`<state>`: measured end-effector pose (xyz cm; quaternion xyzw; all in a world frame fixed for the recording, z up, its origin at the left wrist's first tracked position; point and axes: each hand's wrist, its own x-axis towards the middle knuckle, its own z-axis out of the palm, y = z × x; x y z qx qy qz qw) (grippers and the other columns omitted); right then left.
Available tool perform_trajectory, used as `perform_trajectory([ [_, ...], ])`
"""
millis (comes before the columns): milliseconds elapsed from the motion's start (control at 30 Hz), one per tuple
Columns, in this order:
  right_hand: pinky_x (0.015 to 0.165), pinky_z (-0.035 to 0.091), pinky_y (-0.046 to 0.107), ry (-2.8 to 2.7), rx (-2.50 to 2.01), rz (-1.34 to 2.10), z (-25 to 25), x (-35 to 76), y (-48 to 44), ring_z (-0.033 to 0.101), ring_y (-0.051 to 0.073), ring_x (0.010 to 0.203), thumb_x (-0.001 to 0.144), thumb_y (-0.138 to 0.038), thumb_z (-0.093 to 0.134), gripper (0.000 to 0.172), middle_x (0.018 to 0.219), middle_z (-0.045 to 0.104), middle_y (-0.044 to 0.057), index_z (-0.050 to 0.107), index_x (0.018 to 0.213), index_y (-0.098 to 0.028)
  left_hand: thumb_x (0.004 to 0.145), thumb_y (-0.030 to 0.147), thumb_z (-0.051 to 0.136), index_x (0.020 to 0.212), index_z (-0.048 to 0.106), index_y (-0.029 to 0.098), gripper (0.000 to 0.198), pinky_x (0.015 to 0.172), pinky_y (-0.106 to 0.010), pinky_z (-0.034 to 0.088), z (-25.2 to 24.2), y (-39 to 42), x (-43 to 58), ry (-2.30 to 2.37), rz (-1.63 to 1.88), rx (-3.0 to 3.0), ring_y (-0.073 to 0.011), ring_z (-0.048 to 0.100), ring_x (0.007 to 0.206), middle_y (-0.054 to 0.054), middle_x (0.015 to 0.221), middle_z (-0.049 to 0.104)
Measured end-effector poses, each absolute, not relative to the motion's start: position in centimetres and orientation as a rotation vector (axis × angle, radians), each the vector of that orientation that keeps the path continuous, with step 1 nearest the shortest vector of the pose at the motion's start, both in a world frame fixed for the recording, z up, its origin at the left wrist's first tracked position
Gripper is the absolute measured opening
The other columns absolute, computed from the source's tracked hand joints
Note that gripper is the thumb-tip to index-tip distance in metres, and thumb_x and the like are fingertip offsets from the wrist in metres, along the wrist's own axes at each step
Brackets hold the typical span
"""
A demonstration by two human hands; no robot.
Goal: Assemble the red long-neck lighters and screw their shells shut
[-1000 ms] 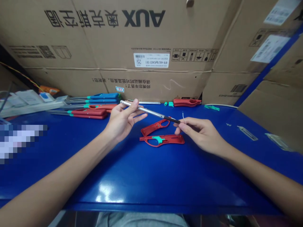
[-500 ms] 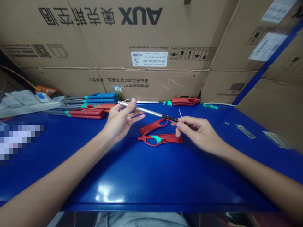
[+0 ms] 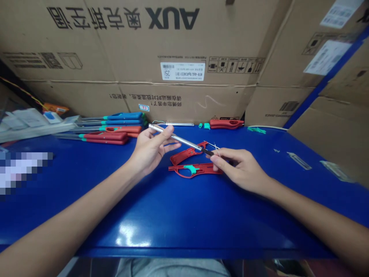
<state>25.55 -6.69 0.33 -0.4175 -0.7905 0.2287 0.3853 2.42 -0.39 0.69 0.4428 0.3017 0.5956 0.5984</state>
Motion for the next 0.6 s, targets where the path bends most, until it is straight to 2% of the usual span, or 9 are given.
perform_trajectory([
  [233,0.057,0.038,0.023,-2.052,-1.054,0.527,0.3,25.5,-6.7,0.053,0.011,0.058,0.097,-0.026,0.051,0.028,0.064,0.062,0.000,0.061,0.072,-0.017,0.069,0.018,0.086,0.081,0.065,0.015,0.025,0.076,-0.030,0.063,0.9,-1.0,2.7,0.666,1.326,1.018,-0.0160,0.073,0.080,-0.002,0.079,0.074],
  [433,0.059,0.039,0.024,-2.055,-1.057,0.479,0.3,25.6,-6.9,0.054,0.012,0.060,0.097,-0.026,0.052,0.026,0.065,0.062,-0.001,0.060,0.073,-0.019,0.075,0.001,0.073,0.095,0.064,0.015,0.026,0.077,-0.030,0.063,1.3,-1.3,3.0,0.652,1.315,0.908,-0.0178,0.076,0.081,-0.003,0.083,0.077],
  [600,0.057,0.038,0.025,-2.068,-1.081,0.444,0.1,25.6,-6.8,0.051,0.012,0.057,0.098,-0.028,0.049,0.032,0.062,0.059,-0.001,0.057,0.069,-0.019,0.076,-0.002,0.071,0.098,0.063,0.015,0.029,0.095,-0.039,0.059,0.9,-1.5,3.1,0.644,1.291,0.928,-0.0207,0.075,0.092,-0.006,0.090,0.077],
])
